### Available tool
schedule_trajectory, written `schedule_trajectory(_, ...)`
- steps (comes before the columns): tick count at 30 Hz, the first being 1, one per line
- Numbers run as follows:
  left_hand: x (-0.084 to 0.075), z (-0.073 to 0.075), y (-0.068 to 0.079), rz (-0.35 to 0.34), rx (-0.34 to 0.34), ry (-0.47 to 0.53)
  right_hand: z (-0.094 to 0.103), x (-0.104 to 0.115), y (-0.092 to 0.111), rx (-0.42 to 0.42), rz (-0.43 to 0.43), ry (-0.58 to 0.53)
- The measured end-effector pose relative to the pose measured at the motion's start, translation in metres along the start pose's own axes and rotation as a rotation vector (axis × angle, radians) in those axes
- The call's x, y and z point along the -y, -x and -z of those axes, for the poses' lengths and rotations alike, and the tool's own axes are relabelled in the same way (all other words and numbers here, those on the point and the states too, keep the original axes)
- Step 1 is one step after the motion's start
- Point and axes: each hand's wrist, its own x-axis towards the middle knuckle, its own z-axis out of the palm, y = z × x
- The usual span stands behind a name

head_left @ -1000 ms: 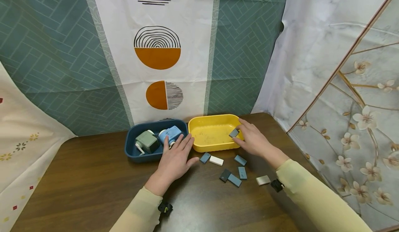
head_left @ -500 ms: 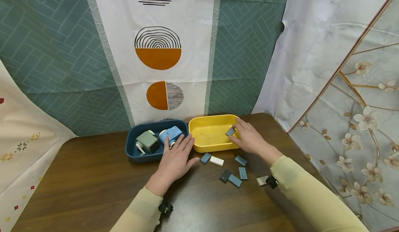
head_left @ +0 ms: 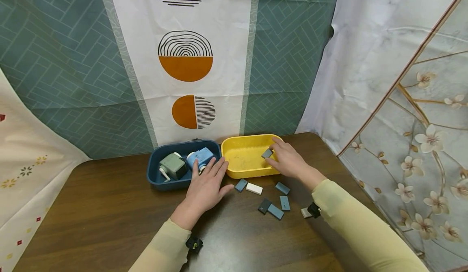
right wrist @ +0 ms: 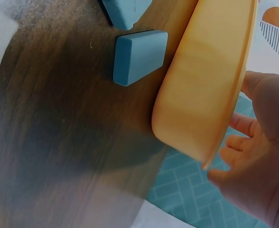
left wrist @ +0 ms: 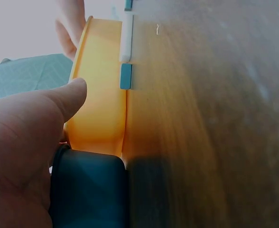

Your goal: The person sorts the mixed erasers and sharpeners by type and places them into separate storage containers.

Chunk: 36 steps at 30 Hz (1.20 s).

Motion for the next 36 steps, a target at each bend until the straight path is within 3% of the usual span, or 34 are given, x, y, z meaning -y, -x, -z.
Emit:
schedule_trajectory(19,0.0,0.001,-0.001,0.005,0.022,-0.022,-0.008,0.0,-0.012,0.027,-0.007,0.024)
schedule_trajectory(36,0.001,-0.001,0.0,-0.007,-0.003,-0.028,-0.01,0.004,-0.013,0.038,-0.022,0.028)
